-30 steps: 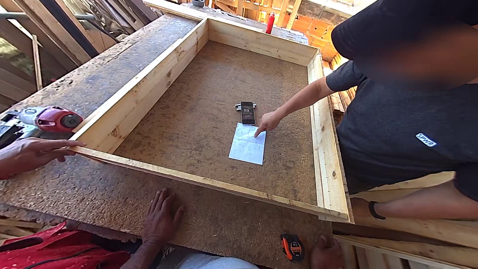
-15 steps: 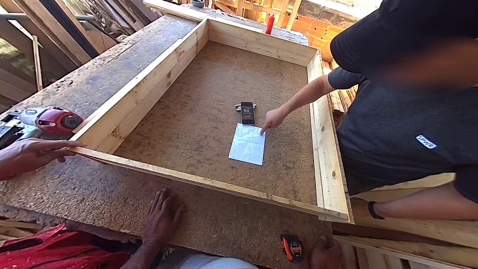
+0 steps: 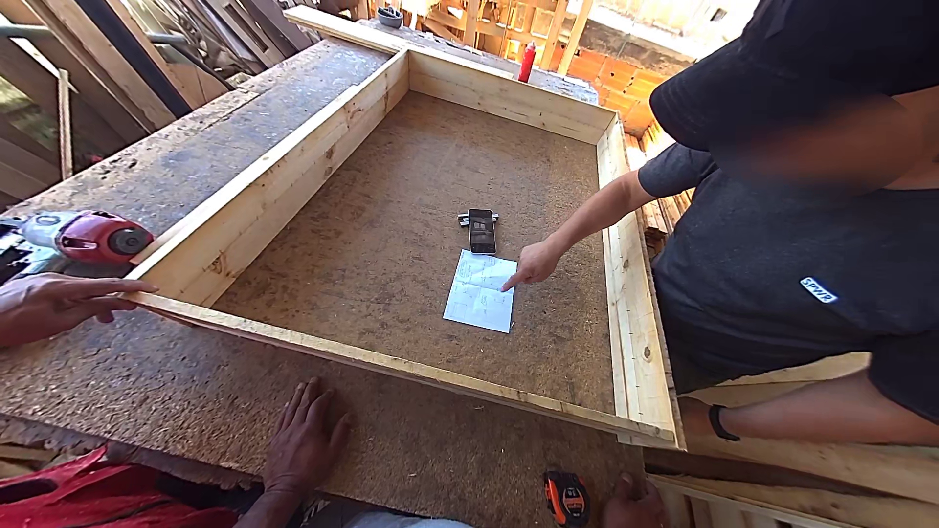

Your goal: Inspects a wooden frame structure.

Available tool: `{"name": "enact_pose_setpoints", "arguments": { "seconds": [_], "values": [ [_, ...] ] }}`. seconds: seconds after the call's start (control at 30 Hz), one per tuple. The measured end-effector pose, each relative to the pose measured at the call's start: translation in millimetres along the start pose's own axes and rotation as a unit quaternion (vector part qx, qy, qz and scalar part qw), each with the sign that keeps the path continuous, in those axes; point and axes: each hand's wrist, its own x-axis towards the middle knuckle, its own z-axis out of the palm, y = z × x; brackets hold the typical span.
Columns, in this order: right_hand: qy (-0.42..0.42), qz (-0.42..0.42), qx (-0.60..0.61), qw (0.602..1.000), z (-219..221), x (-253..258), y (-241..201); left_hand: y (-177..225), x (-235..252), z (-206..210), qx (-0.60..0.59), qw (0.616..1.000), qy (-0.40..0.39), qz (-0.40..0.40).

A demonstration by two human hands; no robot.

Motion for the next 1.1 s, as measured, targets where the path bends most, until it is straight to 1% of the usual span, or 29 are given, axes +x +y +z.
{"name": "enact_pose_setpoints", "arguments": {
  "seconds": [0.13, 0.47, 0.63, 0.8, 0.93, 1.1],
  "values": [
    [0.006, -0.009, -0.006, 1.0, 6.0, 3.8, 8.1, -1.4, -0.3, 1.8, -0.001, 1.0, 0.002, 0.002],
    [0.006, -0.004, 0.001, 1.0, 3.3, 3.4, 4.6, -2.3, -0.1, 4.5, 0.003, 1.0, 0.011, 0.003],
    [0.017, -0.009, -0.014, 1.0, 21.5, 13.9, 25.5, -2.8, -0.4, 2.2, 0.0, 1.0, -0.002, 0.0],
    [0.001, 0.0, -0.017, 1.0, 10.0, 7.8, 14.3, -2.7, -1.5, 3.2, 0.0, 1.0, 0.003, 0.003],
    [0.016, -0.007, -0.013, 1.0, 14.7, 9.6, 18.5, -3.8, -2.1, 4.0, -0.002, 1.0, 0.004, 0.002],
    [0.01, -0.006, -0.001, 1.0, 8.0, 6.1, 11.4, -4.0, -2.1, 4.5, 0.0, 1.0, 0.006, 0.004]
  ]
}}
